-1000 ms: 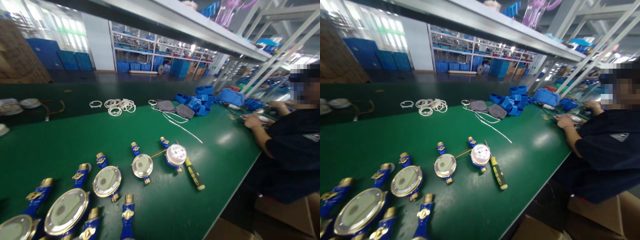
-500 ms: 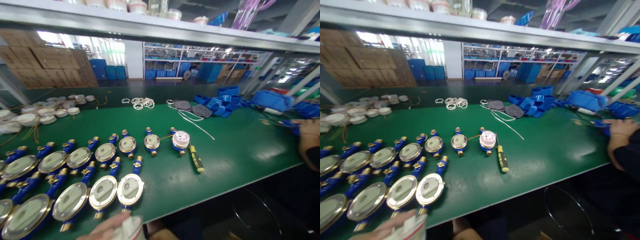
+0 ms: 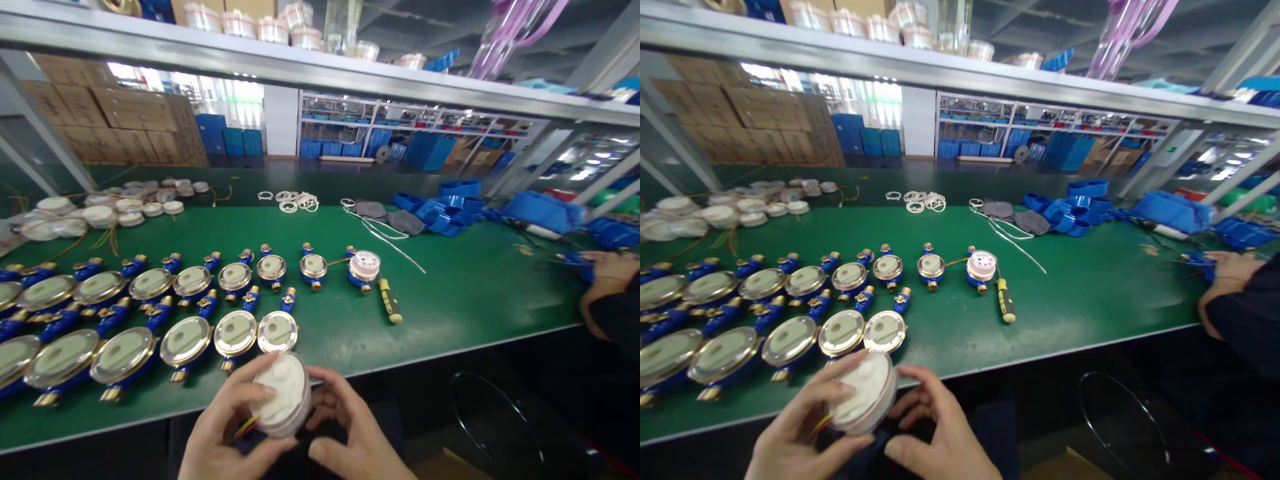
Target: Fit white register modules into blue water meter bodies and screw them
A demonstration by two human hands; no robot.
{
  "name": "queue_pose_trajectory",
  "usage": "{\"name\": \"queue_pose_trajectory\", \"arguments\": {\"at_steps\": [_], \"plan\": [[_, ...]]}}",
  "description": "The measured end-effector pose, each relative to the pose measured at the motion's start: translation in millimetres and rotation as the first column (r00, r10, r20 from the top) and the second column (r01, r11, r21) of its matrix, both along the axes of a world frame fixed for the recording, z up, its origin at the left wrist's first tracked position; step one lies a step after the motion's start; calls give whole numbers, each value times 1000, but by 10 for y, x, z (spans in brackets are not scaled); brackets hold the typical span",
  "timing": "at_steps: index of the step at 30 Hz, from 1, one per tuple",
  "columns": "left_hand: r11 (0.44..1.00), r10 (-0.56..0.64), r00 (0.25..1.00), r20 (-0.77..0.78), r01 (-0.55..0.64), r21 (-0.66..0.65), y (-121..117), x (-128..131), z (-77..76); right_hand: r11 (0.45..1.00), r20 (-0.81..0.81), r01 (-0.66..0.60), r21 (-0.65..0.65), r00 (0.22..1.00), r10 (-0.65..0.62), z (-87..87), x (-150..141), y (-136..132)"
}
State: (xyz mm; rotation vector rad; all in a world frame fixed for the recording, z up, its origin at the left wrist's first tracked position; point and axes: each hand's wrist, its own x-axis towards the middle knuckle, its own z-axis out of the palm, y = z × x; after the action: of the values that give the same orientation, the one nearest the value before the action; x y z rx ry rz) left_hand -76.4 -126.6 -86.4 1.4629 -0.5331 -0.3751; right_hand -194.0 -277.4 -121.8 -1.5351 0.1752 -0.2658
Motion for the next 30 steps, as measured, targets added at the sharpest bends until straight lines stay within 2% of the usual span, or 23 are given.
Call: {"name": "queue_pose_trajectory", "arguments": {"at_steps": [3, 6, 10, 14, 19, 25, 27, 30], "plan": [[999, -42, 999, -24, 42, -19, -45, -65, 51, 998, 78, 62, 18, 995, -63, 255, 101, 19], [994, -110, 994, -11, 110, -15, -65, -87, 99, 997, 150, 70, -19, 986, -66, 327, 204, 57], [992, -120, 993, 15, 120, -40, -40, -99, 122, 989, 209, 133, -67, 971, -116, 314, 217, 81], [990, -139, 990, -17, 139, -30, -31, -104, 128, 987, 233, 104, -120, 970, -73, 320, 192, 20], [980, -199, 977, -75, 196, -41, -121, -11, 129, 988, 247, 123, -89, 964, -98, 268, 256, -75], [971, -215, 966, -143, 228, 79, -238, 177, 86, 992, 206, 118, -52, 973, -105, 205, 421, -198], [955, -251, 956, -153, 270, 121, -235, 275, 138, 997, 153, 71, -38, 986, -64, 183, 469, -275], [944, -271, 957, -106, 286, 167, -170, 539, 325, 998, 73, 48, -42, 996, -45, 125, 509, -457]]}}
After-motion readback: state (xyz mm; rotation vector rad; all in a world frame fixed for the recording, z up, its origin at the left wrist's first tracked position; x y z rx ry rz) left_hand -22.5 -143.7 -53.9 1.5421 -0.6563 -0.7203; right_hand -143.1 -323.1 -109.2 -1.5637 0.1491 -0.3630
